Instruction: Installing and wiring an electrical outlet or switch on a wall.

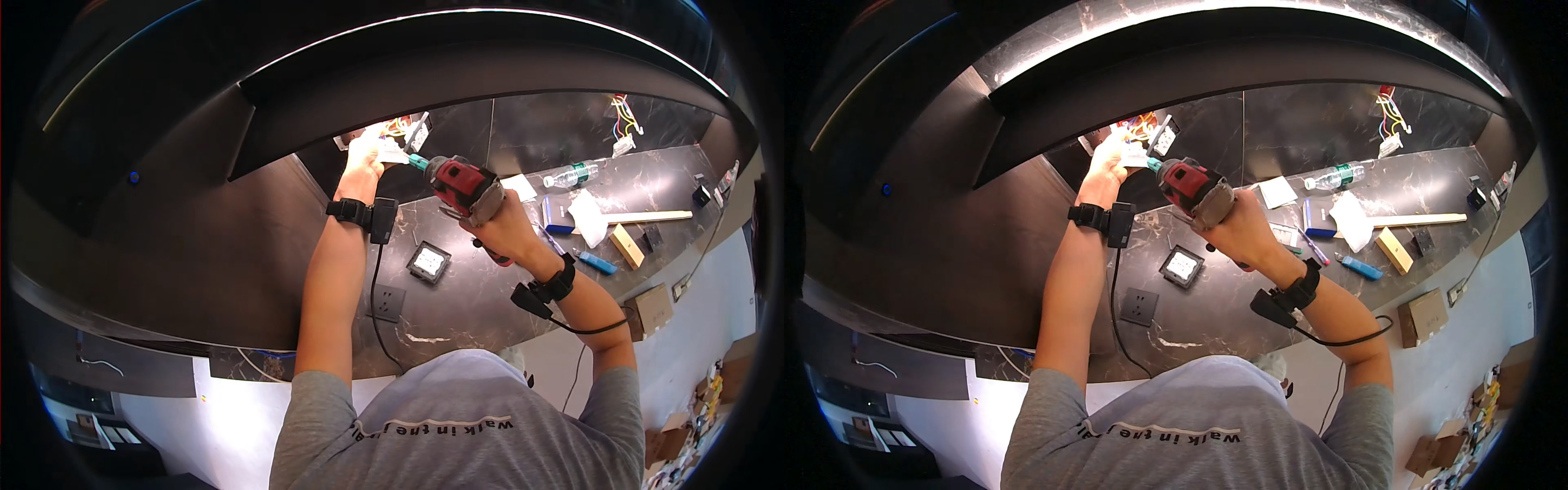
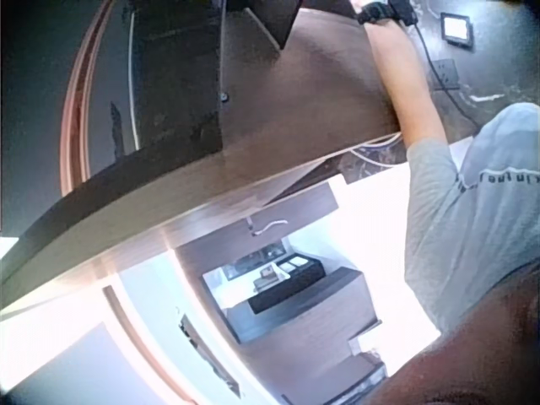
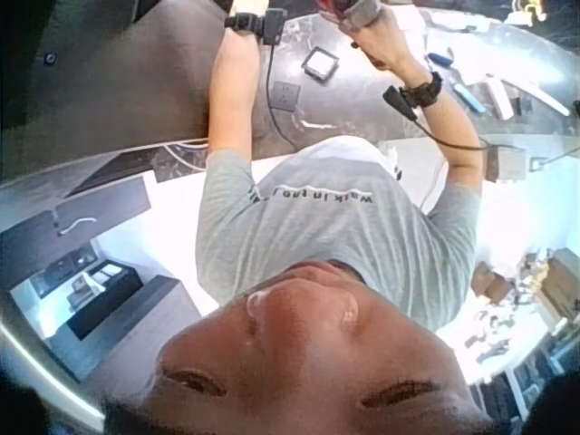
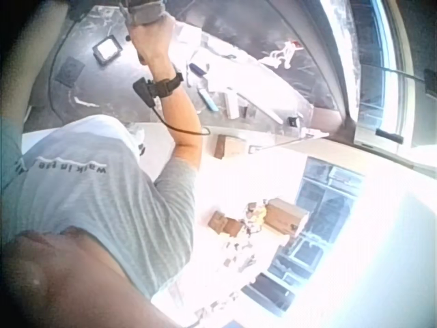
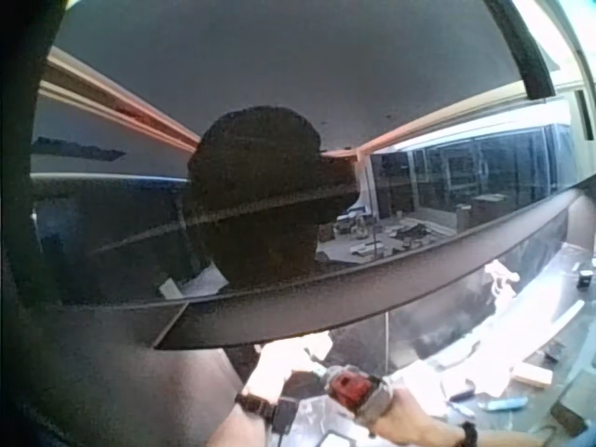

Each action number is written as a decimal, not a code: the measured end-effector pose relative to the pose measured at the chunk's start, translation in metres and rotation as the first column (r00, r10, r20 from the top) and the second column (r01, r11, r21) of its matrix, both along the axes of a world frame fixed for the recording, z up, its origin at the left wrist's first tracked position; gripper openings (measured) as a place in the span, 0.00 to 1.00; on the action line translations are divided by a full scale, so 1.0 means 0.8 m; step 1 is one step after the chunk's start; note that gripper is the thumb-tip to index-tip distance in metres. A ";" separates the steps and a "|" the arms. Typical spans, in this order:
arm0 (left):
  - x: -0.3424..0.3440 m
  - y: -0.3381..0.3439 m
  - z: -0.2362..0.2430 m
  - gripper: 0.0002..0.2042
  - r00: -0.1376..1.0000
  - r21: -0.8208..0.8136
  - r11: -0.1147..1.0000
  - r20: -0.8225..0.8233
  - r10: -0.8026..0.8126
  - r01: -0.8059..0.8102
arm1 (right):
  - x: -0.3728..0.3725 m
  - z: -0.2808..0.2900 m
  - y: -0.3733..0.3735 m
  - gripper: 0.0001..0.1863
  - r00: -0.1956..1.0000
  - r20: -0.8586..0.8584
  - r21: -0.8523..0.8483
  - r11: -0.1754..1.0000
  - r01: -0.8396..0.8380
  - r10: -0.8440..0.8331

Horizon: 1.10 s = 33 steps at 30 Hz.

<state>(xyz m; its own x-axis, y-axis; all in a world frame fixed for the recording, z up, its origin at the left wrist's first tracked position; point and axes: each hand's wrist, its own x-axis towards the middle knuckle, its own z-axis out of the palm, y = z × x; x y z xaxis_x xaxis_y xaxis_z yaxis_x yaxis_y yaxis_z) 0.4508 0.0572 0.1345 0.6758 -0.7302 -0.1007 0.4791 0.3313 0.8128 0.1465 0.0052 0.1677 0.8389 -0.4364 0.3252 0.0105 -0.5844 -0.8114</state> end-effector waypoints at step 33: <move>0.015 -0.015 -0.039 0.14 0.989 0.062 0.990 0.092 0.118 -0.124 | 0.018 0.038 -0.004 0.18 0.986 -0.164 -0.054 0.998 0.008 -0.017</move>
